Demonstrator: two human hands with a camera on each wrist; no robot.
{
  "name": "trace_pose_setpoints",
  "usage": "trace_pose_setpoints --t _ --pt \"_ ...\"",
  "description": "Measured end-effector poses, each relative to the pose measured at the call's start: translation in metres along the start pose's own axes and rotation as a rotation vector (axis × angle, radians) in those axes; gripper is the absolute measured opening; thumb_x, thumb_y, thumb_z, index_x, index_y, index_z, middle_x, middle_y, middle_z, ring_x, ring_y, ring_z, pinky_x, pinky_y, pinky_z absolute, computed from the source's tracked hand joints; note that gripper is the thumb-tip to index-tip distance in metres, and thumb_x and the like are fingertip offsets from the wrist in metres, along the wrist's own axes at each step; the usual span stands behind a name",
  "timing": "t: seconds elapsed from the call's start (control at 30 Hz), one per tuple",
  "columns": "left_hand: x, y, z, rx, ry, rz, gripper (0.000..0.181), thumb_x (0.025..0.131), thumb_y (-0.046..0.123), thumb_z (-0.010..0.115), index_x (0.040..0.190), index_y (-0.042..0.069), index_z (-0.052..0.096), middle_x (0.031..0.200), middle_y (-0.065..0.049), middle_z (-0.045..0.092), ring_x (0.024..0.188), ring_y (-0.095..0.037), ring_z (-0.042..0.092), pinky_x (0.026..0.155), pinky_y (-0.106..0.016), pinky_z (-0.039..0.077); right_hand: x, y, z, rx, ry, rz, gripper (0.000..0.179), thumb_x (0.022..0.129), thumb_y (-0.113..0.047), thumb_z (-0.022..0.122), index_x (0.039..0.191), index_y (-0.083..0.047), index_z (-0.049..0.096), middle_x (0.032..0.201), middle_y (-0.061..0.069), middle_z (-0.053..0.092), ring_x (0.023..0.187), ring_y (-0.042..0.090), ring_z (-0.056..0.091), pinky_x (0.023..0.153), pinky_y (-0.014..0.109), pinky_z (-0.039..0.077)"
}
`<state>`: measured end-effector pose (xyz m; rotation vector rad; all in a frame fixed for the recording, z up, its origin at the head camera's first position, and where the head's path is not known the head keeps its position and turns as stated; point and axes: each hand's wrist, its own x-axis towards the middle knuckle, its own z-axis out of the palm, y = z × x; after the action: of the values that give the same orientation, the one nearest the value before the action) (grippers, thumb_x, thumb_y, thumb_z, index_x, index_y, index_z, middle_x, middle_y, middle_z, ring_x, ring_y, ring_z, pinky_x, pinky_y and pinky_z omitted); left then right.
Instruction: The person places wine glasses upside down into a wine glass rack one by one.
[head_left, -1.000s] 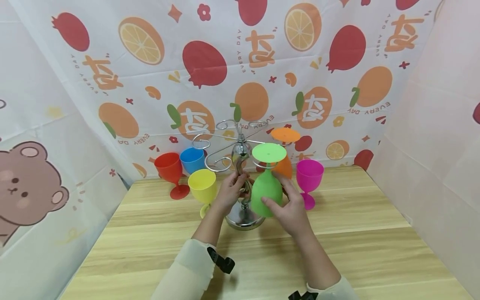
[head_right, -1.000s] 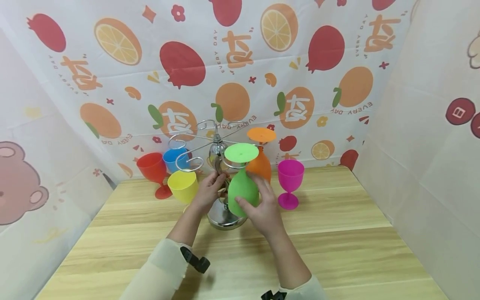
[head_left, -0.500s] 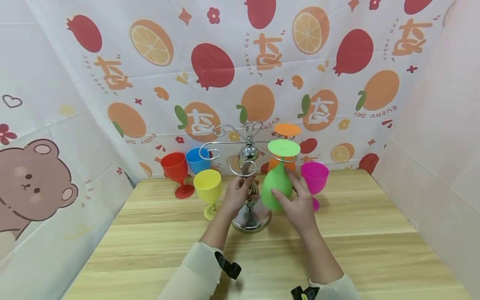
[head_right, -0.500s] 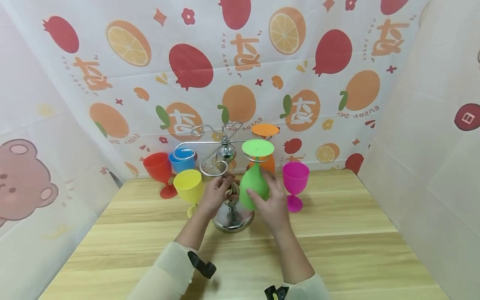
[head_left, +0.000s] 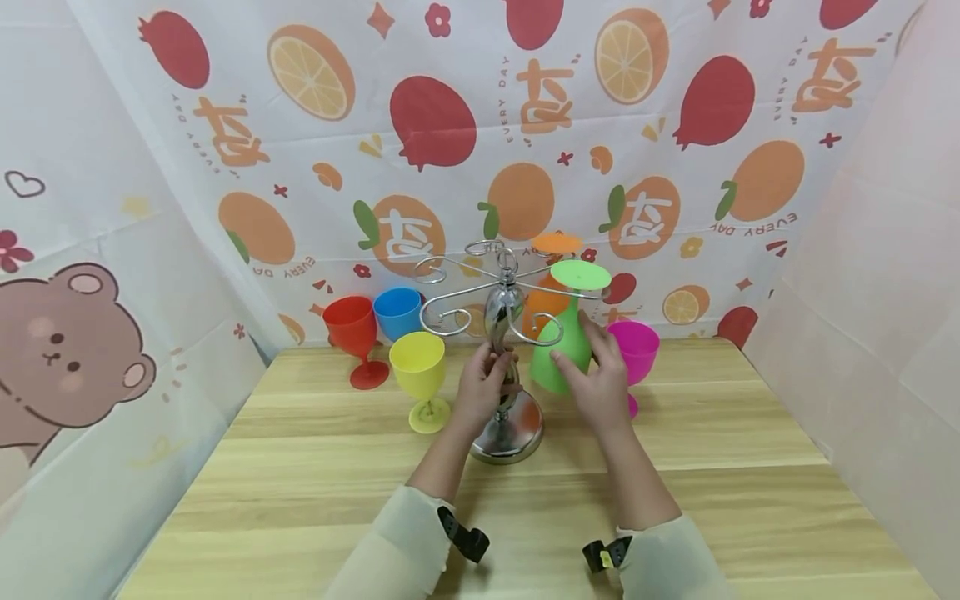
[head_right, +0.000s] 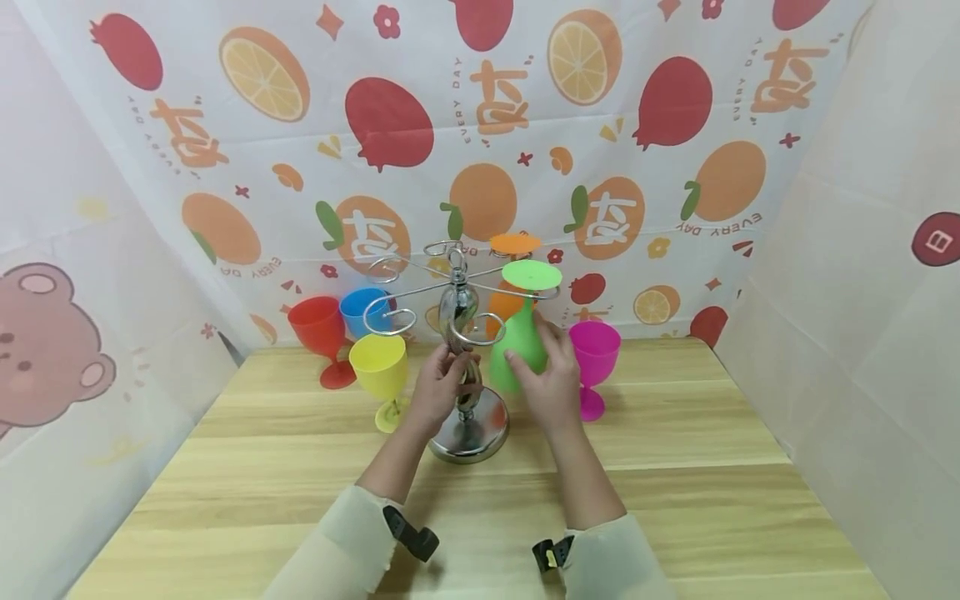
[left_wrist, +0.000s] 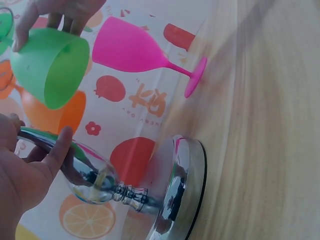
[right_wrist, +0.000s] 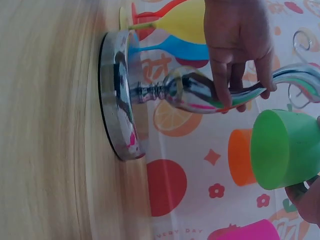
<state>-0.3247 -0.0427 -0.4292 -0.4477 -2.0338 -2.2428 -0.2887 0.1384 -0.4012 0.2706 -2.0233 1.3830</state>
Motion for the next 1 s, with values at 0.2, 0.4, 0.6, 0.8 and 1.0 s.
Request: trace_pose_setpoints --t 0.2,0.4,0.6,0.8,1.0 --pt "-0.002 -0.004 0.002 0.048 0.008 0.023 0.024 0.103 0.016 0.050 0.120 -0.001 0.054 0.110 -0.019 0.061 0.093 -0.034 0.063 0.075 -0.048 0.060 0.009 0.002 -0.002 -0.026 0.006 -0.007 0.064 0.086 -0.026 0.076 0.144 -0.016 0.051 0.143 0.015 0.050 0.123 0.031 0.055 0.099 0.050 0.050" --pt "0.001 -0.008 0.002 0.141 0.029 0.036 0.017 0.102 0.020 0.053 0.114 0.009 0.058 0.106 -0.016 0.063 0.075 -0.025 0.062 0.067 -0.042 0.061 0.012 0.002 -0.004 -0.029 -0.021 -0.002 0.066 0.086 -0.025 0.077 0.145 -0.016 0.049 0.141 0.015 0.050 0.123 0.031 0.055 0.101 0.047 0.048" --pt "0.001 -0.009 0.001 0.197 0.036 0.064 0.014 0.101 0.019 0.055 0.112 0.012 0.059 0.102 -0.015 0.065 0.068 -0.022 0.062 0.061 -0.039 0.061 0.013 0.002 -0.008 -0.019 -0.053 0.002 0.068 0.086 -0.024 0.077 0.146 -0.015 0.047 0.136 0.014 0.051 0.121 0.030 0.055 0.101 0.050 0.048" --pt "0.000 -0.011 0.001 0.294 0.048 0.105 0.015 0.101 0.020 0.056 0.112 0.009 0.059 0.091 -0.016 0.066 0.065 -0.032 0.064 0.053 -0.037 0.058 0.010 0.000 -0.014 -0.044 -0.079 0.017 0.071 0.085 -0.026 0.077 0.147 -0.013 0.045 0.139 0.015 0.050 0.119 0.031 0.055 0.099 0.050 0.050" --pt "-0.004 -0.014 0.001 0.397 0.065 0.162 0.021 0.101 0.021 0.055 0.115 0.006 0.059 0.098 -0.013 0.069 0.077 -0.022 0.064 0.059 -0.028 0.056 0.008 0.000 -0.020 -0.098 -0.108 0.010 0.071 0.086 -0.027 0.076 0.148 -0.013 0.044 0.141 0.014 0.049 0.118 0.032 0.056 0.096 0.051 0.052"
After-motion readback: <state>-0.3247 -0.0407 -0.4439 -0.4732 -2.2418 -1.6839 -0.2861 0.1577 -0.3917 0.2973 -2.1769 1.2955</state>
